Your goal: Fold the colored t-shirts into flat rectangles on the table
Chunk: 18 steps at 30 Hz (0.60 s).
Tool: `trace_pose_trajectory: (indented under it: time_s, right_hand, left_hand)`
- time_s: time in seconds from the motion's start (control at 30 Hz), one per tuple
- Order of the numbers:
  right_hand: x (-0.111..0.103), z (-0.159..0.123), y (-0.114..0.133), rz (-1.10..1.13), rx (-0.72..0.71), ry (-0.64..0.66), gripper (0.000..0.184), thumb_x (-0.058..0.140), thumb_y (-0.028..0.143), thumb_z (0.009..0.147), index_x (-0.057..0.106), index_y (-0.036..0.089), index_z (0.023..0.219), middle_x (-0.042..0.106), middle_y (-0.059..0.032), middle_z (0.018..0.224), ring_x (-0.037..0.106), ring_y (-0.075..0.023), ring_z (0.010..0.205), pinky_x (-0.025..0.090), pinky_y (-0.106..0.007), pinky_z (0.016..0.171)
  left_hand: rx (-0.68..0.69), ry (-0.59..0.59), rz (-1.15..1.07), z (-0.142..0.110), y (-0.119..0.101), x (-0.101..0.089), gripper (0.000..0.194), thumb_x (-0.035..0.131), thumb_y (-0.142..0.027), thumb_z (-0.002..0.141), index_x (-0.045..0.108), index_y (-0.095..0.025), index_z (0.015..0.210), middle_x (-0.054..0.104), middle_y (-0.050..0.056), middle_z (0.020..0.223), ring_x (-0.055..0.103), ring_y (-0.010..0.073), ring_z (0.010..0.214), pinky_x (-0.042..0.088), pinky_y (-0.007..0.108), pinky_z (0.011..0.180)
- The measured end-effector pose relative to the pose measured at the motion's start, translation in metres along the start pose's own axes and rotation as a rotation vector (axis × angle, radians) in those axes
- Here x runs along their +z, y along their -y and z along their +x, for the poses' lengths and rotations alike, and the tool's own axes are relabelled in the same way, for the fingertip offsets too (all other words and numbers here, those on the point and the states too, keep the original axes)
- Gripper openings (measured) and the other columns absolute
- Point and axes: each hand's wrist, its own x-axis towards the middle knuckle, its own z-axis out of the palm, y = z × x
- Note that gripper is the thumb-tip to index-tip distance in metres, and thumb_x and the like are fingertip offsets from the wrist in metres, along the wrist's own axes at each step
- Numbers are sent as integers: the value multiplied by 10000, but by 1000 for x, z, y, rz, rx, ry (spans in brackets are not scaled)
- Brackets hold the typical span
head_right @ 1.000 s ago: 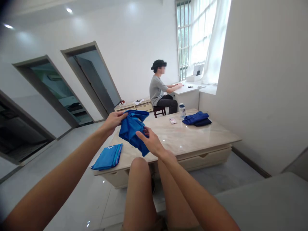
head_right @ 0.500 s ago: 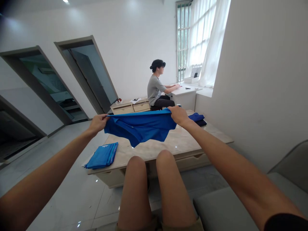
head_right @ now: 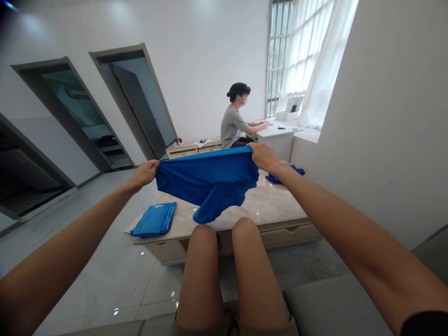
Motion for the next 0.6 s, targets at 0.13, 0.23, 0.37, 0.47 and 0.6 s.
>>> trace_pose_trajectory:
  time_s: [0.13, 0.23, 0.37, 0.47, 0.6]
  right_hand:
    - [-16, 9, 8, 219, -123, -65, 567, 493, 206, 967, 711, 216, 1489, 757, -139, 1437, 684, -396, 1304, 539, -544, 1119]
    - [-36, 11, 17, 362, -298, -129, 624, 503, 204, 941, 673, 247, 1540, 723, -92, 1509, 653, -368, 1356, 506, -547, 1170]
    - [-66, 7, 26, 345, -254, -253, 419, 504, 239, 966, 775, 200, 1283, 804, -138, 1212, 719, -352, 1091, 544, -506, 1031]
    - [-83, 8, 26, 325, -140, -383, 276, 517, 289, 1003, 759, 198, 1101, 775, -133, 1044, 695, -322, 957, 551, -475, 938]
    - [-99, 13, 18, 390, -103, -483, 278, 474, 368, 1068, 700, 225, 989, 699, -91, 894, 658, -289, 903, 571, -457, 877]
  left_hand:
    - [40, -112, -10, 7, -19, -24, 268, 532, -380, 983, 662, -218, 814, 622, 42, 723, 612, 259, 803, 501, 346, 783]
    - [66, -212, -58, 10, -36, -48, 268, 566, -441, 998, 688, -226, 895, 644, 57, 764, 623, 278, 838, 513, 357, 792]
    - [126, -287, 32, 4, -53, -76, 304, 548, -449, 1032, 716, -199, 996, 705, 92, 895, 631, 289, 908, 517, 387, 897]
    - [236, -289, 141, -5, -64, -90, 360, 495, -454, 1066, 724, -177, 1079, 732, 124, 1002, 634, 309, 965, 514, 433, 964]
    - [334, -278, 240, -20, -82, -103, 438, 463, -506, 1103, 743, -171, 1131, 746, 127, 1069, 645, 323, 1041, 509, 435, 1031]
